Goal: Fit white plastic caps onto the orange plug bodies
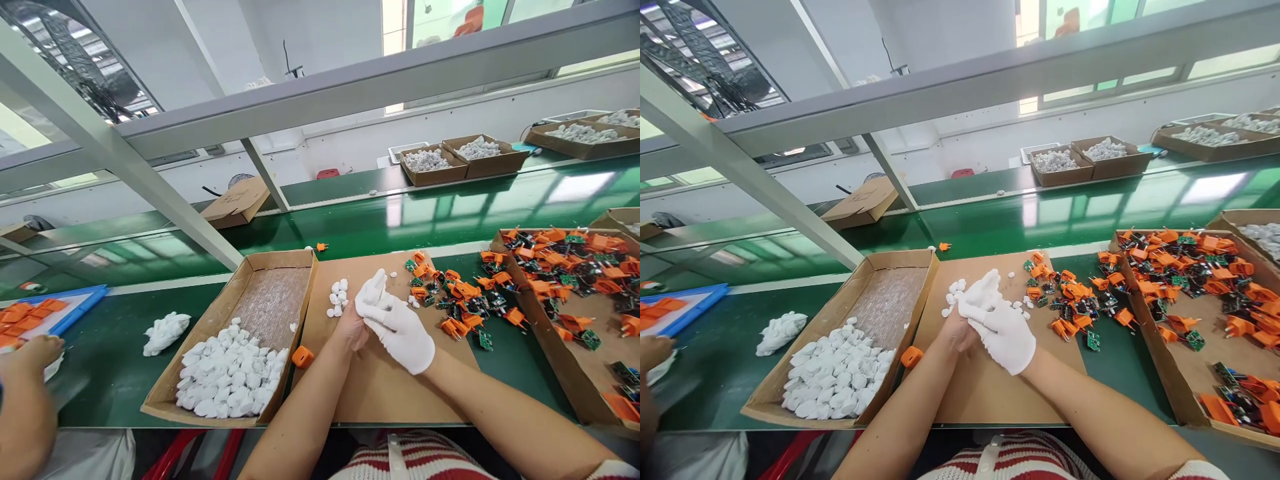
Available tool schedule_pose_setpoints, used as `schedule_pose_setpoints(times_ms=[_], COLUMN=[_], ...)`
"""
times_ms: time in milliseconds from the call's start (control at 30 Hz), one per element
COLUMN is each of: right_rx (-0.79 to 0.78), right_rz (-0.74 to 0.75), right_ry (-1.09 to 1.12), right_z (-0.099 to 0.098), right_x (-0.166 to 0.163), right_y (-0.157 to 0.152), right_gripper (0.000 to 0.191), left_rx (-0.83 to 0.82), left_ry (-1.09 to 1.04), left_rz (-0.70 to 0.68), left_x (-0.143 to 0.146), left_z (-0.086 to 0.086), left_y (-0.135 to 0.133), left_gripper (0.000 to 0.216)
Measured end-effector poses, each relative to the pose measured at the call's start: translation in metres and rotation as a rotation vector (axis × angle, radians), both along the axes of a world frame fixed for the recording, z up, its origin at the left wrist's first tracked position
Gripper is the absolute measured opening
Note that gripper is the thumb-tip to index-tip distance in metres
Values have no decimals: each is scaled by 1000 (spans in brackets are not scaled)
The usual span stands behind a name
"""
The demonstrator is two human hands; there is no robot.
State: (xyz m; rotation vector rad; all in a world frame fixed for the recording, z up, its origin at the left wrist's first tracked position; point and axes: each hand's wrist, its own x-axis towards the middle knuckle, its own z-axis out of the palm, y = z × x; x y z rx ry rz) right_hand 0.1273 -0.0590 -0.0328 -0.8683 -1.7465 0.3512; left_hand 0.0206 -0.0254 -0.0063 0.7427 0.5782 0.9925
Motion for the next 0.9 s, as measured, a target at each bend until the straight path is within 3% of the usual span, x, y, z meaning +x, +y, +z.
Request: schedule_pose_setpoints(times_ms=[267, 433, 667, 800, 900], right_rx=[-151, -212, -175, -157, -154], right_rz=[-12, -46, 3, -5, -36], right_ry=[164, 96, -27, -37, -10], right_z=[2, 0, -13, -15, -14], right_x=[1, -1, -19, -15, -11], right_y=[-2, -4, -7, -3, -2], right_gripper=[25, 21, 26, 25, 17], left_rx=[-34, -45, -111, -47, 34], left_ry=[-199, -200, -182, -243, -276], left_rz=[-201, -94, 78, 79, 44], left_x=[-13, -19, -25, -29, -30], left_z=[-5, 4, -4, 1, 2], left_y=[7, 16, 28, 25, 21], left_gripper=[62, 51, 54, 47, 53])
